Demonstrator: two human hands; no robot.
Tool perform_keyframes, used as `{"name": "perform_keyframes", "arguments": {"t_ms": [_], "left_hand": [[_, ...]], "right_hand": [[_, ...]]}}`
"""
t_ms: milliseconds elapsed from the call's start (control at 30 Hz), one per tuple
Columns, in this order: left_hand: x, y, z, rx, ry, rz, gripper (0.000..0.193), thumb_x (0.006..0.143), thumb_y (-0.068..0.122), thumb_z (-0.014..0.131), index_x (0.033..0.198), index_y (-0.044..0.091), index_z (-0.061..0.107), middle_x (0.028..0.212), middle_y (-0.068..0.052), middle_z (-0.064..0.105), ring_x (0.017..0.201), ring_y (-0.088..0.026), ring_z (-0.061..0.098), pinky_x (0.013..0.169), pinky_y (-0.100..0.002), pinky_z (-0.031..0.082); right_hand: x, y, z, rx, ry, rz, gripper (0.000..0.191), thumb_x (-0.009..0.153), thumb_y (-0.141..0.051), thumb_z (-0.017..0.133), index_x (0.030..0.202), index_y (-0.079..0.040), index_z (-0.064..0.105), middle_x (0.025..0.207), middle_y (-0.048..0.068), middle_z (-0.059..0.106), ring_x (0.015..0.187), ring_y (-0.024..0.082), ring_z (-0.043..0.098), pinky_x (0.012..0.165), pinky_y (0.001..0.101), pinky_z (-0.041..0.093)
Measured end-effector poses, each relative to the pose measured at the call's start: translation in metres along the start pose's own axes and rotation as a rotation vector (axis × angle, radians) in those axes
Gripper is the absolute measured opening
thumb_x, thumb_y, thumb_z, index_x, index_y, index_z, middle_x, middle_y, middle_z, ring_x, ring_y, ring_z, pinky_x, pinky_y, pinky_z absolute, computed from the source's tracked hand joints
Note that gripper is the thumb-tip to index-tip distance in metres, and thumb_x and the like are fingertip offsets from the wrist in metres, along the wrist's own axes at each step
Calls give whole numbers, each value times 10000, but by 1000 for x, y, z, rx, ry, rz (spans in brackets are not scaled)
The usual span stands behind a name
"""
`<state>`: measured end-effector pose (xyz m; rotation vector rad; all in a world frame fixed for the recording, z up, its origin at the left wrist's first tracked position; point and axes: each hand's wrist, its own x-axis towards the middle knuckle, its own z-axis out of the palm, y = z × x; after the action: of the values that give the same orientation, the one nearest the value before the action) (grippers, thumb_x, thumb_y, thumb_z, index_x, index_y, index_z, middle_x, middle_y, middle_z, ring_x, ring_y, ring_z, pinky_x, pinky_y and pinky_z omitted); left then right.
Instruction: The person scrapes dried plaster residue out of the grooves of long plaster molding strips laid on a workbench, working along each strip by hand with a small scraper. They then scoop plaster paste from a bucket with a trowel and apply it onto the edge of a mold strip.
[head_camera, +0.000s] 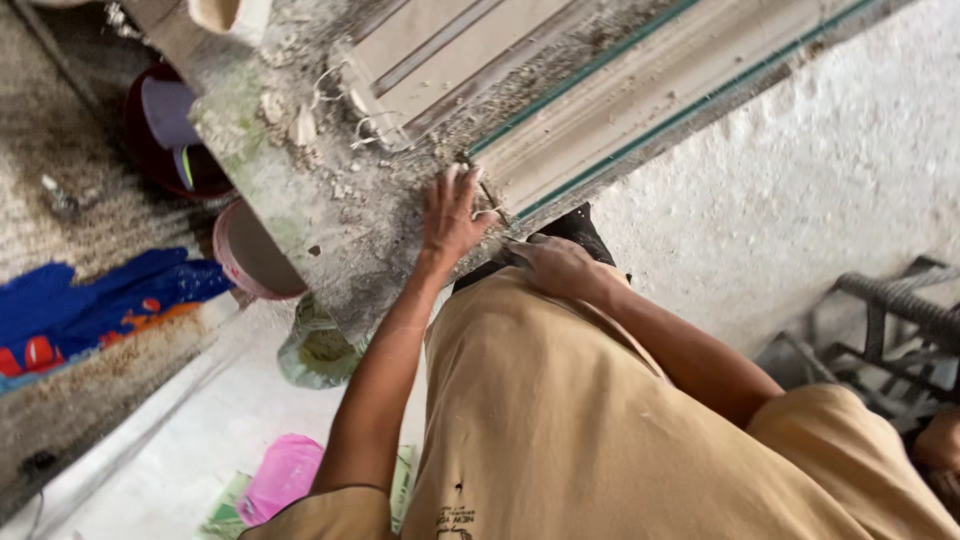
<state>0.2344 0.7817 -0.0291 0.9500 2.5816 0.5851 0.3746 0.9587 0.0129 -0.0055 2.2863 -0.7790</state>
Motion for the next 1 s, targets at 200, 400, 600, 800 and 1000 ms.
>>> {"name": "perform_keyframes", "arguments": {"t_ms": [200, 400, 600, 800, 1000], "left_hand": [[-2, -9, 5, 25, 57, -18, 626, 906, 303, 804, 1444, 157, 520, 1561, -266, 351, 1397, -384, 427, 1143, -541, 448], [14, 0, -6, 9, -75, -138, 558, 963, 278, 701, 1506, 299, 575, 1634, -273, 158, 1448, -461, 300, 1107, -650, 348], [43, 6, -31, -53, -268, -162, 507, 907, 545, 741, 1351, 309, 679, 1641, -259, 94, 1492, -482, 174, 1179, -677, 218], [72, 28, -58, -96, -507, -406, 660, 774, 563, 760, 1357, 276, 640, 1593, -227, 291, 1469, -454, 297, 1145, -641, 374], [79, 17, -66, -76, -301, -249, 872, 694, 600, 867, 1375, 162, 542, 1420, -256, 366, 1320, -482, 296, 1090, -614, 277]], "right_hand": [[-21, -4, 41, -53, -45, 142, 600, 1024, -354, 488, 1590, -227, 335, 1032, 248, 682, 886, 367, 711, 757, 478, 587], [6, -24, 53, 107, 89, 235, 558, 1053, -255, 431, 1584, -119, 325, 776, 196, 703, 650, 370, 696, 541, 518, 550], [20, -46, 46, 160, 181, 233, 489, 1064, -252, 412, 1533, -119, 379, 659, 155, 654, 518, 336, 649, 442, 511, 508], [14, -50, 34, 112, 214, 209, 535, 1022, -236, 443, 1538, -114, 370, 583, 135, 554, 459, 296, 579, 367, 445, 425], [76, -62, 23, 191, 334, 125, 253, 1093, -218, 447, 1256, -62, 559, 758, 174, 650, 612, 355, 651, 532, 531, 519]]}}
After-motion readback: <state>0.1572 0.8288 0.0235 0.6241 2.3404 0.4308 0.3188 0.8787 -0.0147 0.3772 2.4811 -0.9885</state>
